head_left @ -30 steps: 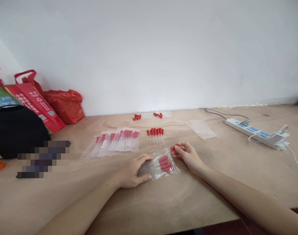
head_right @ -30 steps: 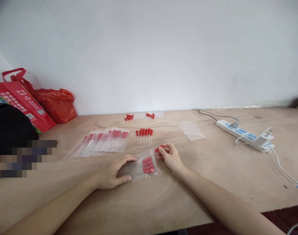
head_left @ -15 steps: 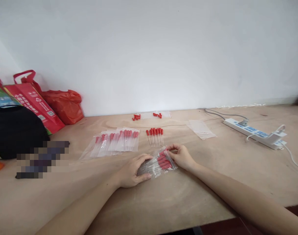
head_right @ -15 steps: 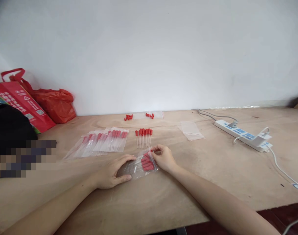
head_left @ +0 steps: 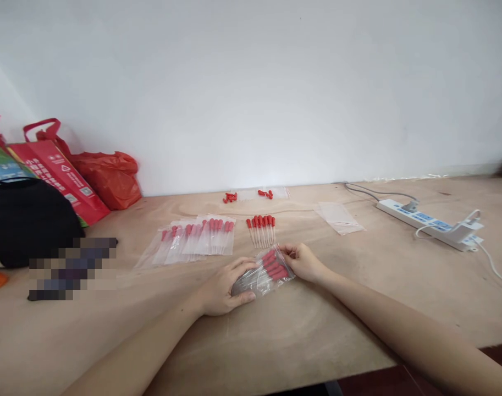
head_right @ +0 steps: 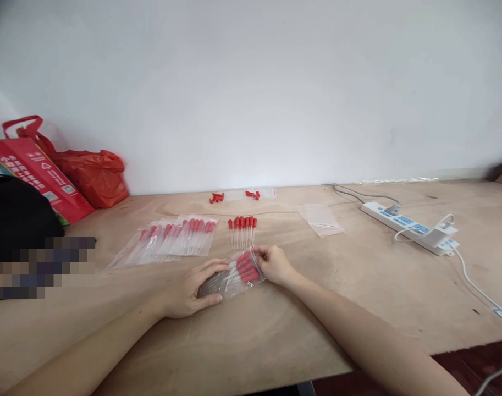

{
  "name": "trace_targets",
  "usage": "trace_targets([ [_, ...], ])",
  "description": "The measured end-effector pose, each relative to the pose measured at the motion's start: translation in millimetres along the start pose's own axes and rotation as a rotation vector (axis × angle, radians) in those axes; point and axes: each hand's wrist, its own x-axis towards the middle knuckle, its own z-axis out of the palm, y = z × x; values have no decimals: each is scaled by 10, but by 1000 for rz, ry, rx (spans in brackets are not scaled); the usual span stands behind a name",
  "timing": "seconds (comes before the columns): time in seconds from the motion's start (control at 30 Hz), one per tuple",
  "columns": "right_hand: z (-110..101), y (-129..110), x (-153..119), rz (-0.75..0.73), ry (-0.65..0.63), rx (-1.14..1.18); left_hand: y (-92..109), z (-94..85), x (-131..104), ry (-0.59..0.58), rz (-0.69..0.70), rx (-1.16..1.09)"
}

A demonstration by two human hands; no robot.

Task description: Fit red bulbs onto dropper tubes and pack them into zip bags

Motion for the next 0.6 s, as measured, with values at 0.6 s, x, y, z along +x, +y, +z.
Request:
trace_targets([
  [0.6,-104,-151,-128,175,47,-102,14,-7,-5,-8,-32,-18],
])
